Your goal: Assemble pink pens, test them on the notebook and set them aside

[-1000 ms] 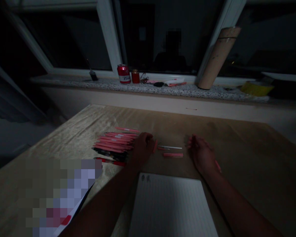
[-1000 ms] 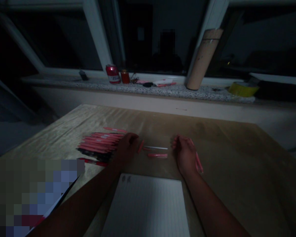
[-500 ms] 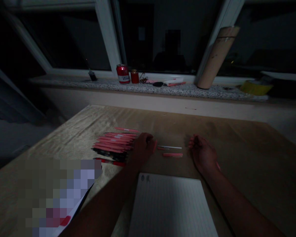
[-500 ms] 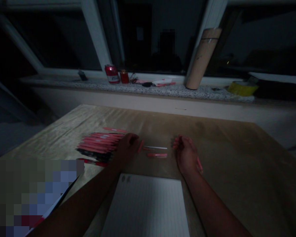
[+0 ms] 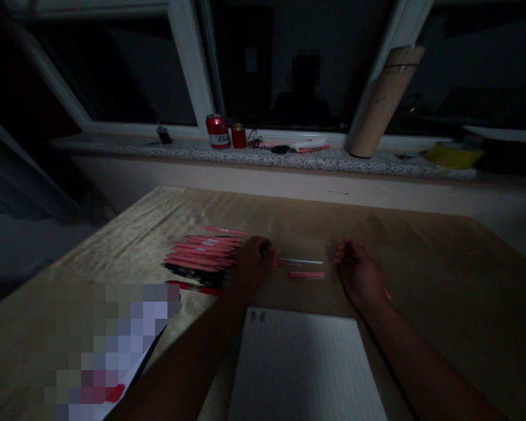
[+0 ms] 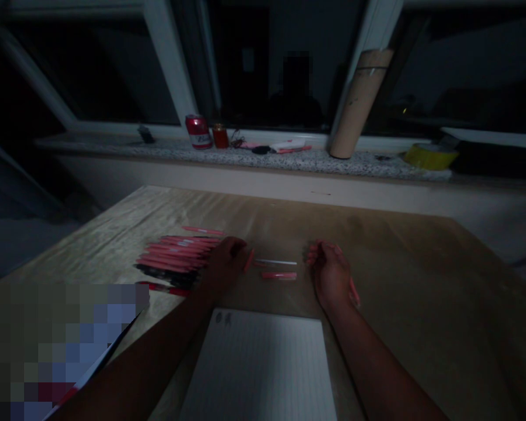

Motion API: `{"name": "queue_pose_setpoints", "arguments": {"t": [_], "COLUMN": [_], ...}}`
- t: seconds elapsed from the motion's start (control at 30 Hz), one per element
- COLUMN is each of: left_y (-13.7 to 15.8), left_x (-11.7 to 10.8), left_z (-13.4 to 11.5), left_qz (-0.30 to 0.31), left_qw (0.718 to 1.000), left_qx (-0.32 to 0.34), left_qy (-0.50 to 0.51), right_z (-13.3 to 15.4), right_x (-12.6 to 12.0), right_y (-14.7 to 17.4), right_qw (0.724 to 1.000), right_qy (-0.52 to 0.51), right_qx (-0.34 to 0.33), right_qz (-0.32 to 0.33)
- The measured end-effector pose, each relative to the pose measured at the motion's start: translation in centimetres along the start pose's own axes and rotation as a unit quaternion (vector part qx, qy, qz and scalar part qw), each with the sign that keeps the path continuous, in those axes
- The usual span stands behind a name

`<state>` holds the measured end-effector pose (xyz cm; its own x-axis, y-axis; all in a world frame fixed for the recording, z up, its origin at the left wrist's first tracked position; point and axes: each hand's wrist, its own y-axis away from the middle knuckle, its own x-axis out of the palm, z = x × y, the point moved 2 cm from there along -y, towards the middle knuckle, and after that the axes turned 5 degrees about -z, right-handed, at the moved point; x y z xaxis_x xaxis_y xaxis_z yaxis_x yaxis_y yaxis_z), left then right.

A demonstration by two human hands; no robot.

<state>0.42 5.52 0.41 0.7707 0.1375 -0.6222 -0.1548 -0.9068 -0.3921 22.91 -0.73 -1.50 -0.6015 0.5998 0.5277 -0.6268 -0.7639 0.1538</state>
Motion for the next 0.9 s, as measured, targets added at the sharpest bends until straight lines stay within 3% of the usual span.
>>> {"name": "queue_pose_setpoints", "arguments": {"t": [0.43,0.53,0.6,0.7,0.9], "left_y": [0.0,0.0,0.1,0.1,0.4], "left_x": [0.0,0.1,0.2,0.4,0.4], "left_z": [-0.2,-0.1,0.0,0.2,-0.4], "left_qz": [-0.003,-0.001,0.002,0.003,0.035], "left_qw": [1.000,1.000,0.999,0.999,0.993], "left_qx": [0.023,0.025,0.027,0.039,0.110], "left_qy": [-0.006,-0.014,-0.017,-0.018,-0.023], "right_z": [0.2,0.1,0.1,0.3,1.2], "right_x": [0.2,0.2,0.3,0.8,2.5], "right_y": [0.1,0.5,0.9,2.0,4.0], "right_qw": [1.000,0.997,0.984,0.920,0.738], "right_qy": [0.011,0.064,0.154,0.327,0.501], "right_qx": [-0.008,-0.034,-0.087,-0.197,-0.357], "right_qz": [-0.002,0.013,0.029,0.087,0.277]}}
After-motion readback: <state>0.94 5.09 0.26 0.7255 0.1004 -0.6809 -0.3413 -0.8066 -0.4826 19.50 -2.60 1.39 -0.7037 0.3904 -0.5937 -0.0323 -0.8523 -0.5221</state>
